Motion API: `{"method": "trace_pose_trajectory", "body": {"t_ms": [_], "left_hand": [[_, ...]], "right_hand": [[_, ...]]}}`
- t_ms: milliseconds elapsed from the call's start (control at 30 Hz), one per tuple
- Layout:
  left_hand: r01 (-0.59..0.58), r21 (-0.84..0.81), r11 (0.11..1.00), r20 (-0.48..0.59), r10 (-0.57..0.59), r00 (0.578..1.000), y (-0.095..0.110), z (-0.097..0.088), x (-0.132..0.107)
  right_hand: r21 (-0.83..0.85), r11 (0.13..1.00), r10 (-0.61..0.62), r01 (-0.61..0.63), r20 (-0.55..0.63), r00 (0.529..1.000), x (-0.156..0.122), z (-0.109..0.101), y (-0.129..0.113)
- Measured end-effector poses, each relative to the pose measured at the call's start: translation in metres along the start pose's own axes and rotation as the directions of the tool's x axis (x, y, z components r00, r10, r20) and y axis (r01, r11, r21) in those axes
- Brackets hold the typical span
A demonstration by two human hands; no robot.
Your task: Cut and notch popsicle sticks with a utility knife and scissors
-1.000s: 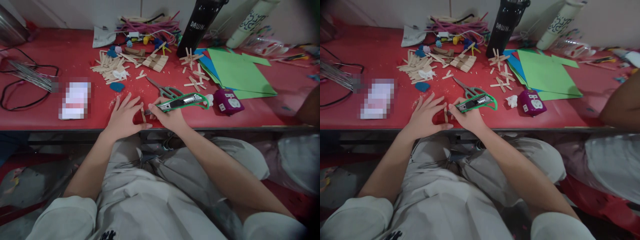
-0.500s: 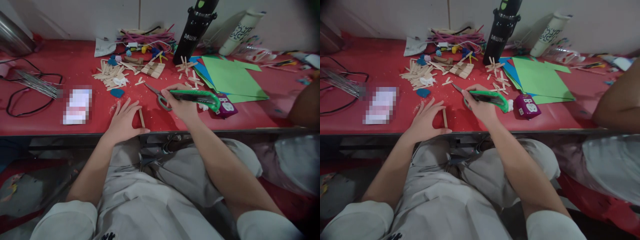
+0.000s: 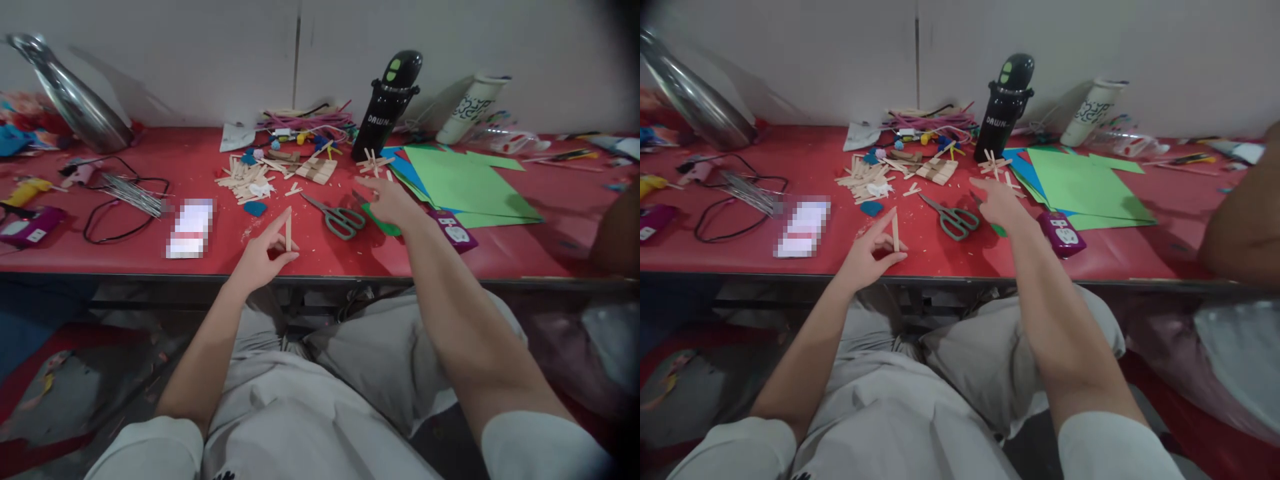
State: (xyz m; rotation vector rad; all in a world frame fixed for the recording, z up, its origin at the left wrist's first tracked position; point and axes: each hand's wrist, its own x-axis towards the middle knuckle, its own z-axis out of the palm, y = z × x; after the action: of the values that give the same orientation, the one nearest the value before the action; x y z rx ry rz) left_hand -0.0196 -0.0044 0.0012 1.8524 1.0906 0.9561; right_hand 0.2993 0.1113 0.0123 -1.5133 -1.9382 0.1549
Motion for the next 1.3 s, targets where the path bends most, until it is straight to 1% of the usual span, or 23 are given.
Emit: {"method": "trace_pose_trajectory", "body": {"t_ms": [33, 67, 100, 133, 167, 200, 233, 300, 333, 433, 567, 700, 800, 833, 900, 967, 1033, 1100, 1167, 1200, 1233, 1267, 1300], "left_hand": [[0.006, -0.026, 1.000, 0.001, -0.006, 1.000, 0.002, -0.001, 0.000], [0.013, -0.044, 0.999, 0.010, -0.012, 1.000, 0.004, -0.003, 0.000], [0.020, -0.054, 0.998, 0.031, -0.018, 0.999, 0.007, -0.005, 0.001], [0.023, -0.053, 0.998, 0.061, -0.020, 0.998, 0.010, -0.007, 0.002], [0.023, -0.046, 0.999, 0.095, -0.019, 0.995, 0.014, -0.010, 0.003], [0.018, -0.030, 0.999, 0.134, -0.014, 0.991, 0.018, -0.011, 0.005], [0.011, -0.011, 1.000, 0.164, -0.009, 0.986, 0.021, -0.013, 0.007], [0.023, -0.010, 1.000, 0.221, -0.021, 0.975, 0.028, -0.014, 0.012], [0.043, -0.024, 0.999, 0.232, -0.036, 0.972, 0.031, -0.014, 0.014], [0.100, -0.013, 0.995, 0.233, -0.094, 0.968, 0.038, -0.013, 0.020], [0.133, 0.041, 0.990, 0.285, -0.139, 0.948, 0.047, -0.012, 0.026], [0.230, -0.061, 0.971, 0.253, -0.207, 0.945, 0.051, -0.008, 0.027], [0.198, -0.103, 0.975, 0.189, -0.176, 0.966, 0.047, -0.005, 0.027], [0.174, -0.109, 0.979, 0.164, -0.155, 0.974, 0.046, -0.005, 0.027], [0.124, -0.111, 0.986, 0.113, -0.112, 0.987, 0.043, -0.006, 0.027], [0.083, -0.110, 0.990, 0.069, -0.076, 0.995, 0.042, -0.006, 0.028], [0.055, -0.113, 0.992, 0.030, -0.052, 0.998, 0.041, -0.006, 0.029], [0.033, -0.150, 0.988, -0.024, -0.037, 0.999, 0.040, -0.006, 0.032], [0.000, -0.211, 0.977, -0.099, -0.021, 0.995, 0.037, -0.005, 0.036], [-0.023, -0.238, 0.971, -0.143, -0.012, 0.990, 0.035, -0.005, 0.039], [-0.048, -0.254, 0.966, -0.186, 0.000, 0.982, 0.032, -0.006, 0.041], [-0.068, -0.257, 0.964, -0.225, 0.009, 0.974, 0.030, -0.006, 0.043], [-0.086, -0.254, 0.963, -0.258, 0.018, 0.966, 0.028, -0.007, 0.045]], "right_hand": [[0.021, 1.000, 0.010, -0.010, -0.013, 1.000, 0.000, 0.001, -0.010], [0.042, 0.999, -0.008, 0.009, -0.020, 1.000, -0.002, 0.003, -0.023], [0.129, 0.991, -0.026, 0.030, -0.037, 0.999, -0.005, 0.005, -0.038], [0.248, 0.968, -0.046, 0.047, -0.007, 0.999, -0.010, 0.007, -0.054], [0.369, 0.928, -0.095, 0.055, 0.092, 0.991, -0.015, 0.009, -0.069], [0.482, 0.876, -0.149, 0.032, 0.206, 0.967, -0.021, 0.011, -0.084], [0.568, 0.823, -0.192, -0.002, 0.282, 0.940, -0.027, 0.013, -0.097], [0.659, 0.751, -0.255, -0.035, 0.339, 0.906, -0.038, 0.016, -0.115], [0.674, 0.735, -0.237, -0.070, 0.352, 0.905, -0.041, 0.017, -0.121], [0.691, 0.709, -0.150, -0.139, 0.341, 0.928, -0.048, 0.016, -0.129], [0.712, 0.674, -0.054, -0.198, 0.315, 0.947, -0.049, 0.014, -0.132], [0.736, 0.644, 0.082, -0.209, 0.205, 0.975, -0.040, 0.016, -0.121], [0.756, 0.619, 0.184, -0.214, 0.126, 0.975, -0.032, 0.015, -0.109], [0.765, 0.608, 0.192, -0.210, 0.115, 0.975, -0.032, 0.013, -0.106], [0.786, 0.589, 0.150, -0.189, 0.123, 0.981, -0.035, 0.008, -0.106], [0.779, 0.607, 0.059, -0.158, 0.155, 0.986, -0.043, 0.001, -0.110], [0.746, 0.655, -0.015, -0.119, 0.170, 0.985, -0.052, -0.002, -0.115], [0.713, 0.695, -0.043, -0.088, 0.163, 0.986, -0.059, -0.003, -0.117], [0.675, 0.733, -0.040, -0.077, 0.156, 0.987, -0.060, -0.001, -0.113], [0.602, 0.795, -0.020, -0.078, 0.155, 0.988, -0.059, 0.001, -0.109], [0.481, 0.873, 0.008, -0.081, 0.152, 0.988, -0.057, 0.003, -0.103], [0.330, 0.940, 0.041, -0.087, 0.143, 0.989, -0.054, 0.005, -0.097], [0.120, 0.989, 0.075, -0.091, 0.130, 0.989, -0.052, 0.007, -0.091]]}}
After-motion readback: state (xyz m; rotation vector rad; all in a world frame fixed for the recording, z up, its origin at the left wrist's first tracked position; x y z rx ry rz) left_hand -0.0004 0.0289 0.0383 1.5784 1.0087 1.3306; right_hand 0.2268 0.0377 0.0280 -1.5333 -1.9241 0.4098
